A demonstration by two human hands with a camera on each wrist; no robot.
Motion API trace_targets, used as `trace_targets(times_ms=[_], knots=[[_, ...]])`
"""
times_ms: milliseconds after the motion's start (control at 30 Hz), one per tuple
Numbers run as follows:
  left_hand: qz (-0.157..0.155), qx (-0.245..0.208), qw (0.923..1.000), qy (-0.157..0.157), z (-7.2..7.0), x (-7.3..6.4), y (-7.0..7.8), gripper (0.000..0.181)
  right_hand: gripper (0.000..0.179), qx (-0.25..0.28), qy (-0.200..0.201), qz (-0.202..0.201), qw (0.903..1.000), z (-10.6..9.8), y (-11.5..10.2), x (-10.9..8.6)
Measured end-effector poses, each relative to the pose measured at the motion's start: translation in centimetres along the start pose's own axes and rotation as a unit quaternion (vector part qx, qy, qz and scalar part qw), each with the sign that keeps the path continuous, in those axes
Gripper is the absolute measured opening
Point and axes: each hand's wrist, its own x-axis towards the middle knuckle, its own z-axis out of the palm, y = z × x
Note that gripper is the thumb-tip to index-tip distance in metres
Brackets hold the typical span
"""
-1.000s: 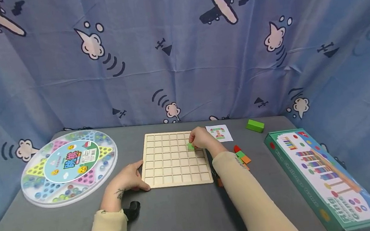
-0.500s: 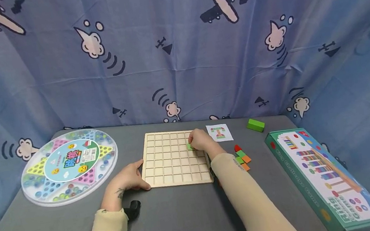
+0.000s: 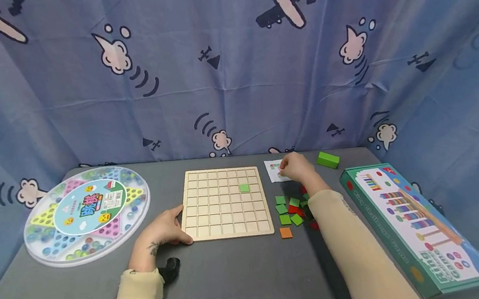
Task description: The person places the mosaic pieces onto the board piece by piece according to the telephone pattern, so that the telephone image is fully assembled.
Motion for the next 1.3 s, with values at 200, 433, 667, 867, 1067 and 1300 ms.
trace_targets(times_ms=[200,433,667,867,1067,1300], knots=[[-0.004,0.002,1.0,0.001,0.1,0.0,0.1,0.105,0.027,-0.018,-0.046,0.013,0.9987,-0.5,3.3,-0.6],[-0.016,-0.004,0.9999,-0.003,0.1,0.3,0.0,0.106,0.045,-0.032,-0.121,-0.006,0.9921,-0.5,5.6,-1.1],[-0.017,-0.002,0.9999,0.001,0.1,0.4,-0.2,0.106,0.049,-0.067,-0.125,-0.044,0.9889,-0.3,6.5,-1.3],[-0.018,0.008,0.9998,0.005,0.2,0.5,-0.2,0.105,0.039,-0.09,-0.105,-0.046,0.9894,-0.2,6.8,-1.2],[-0.015,0.009,0.9998,0.004,0.2,0.4,0.0,0.104,0.019,-0.073,-0.103,-0.055,0.9904,-0.5,7.0,-1.3],[-0.011,0.011,0.9999,0.001,0.1,0.2,0.0,0.104,0.023,0.0,-0.086,-0.061,0.9944,-0.3,5.7,-1.0]])
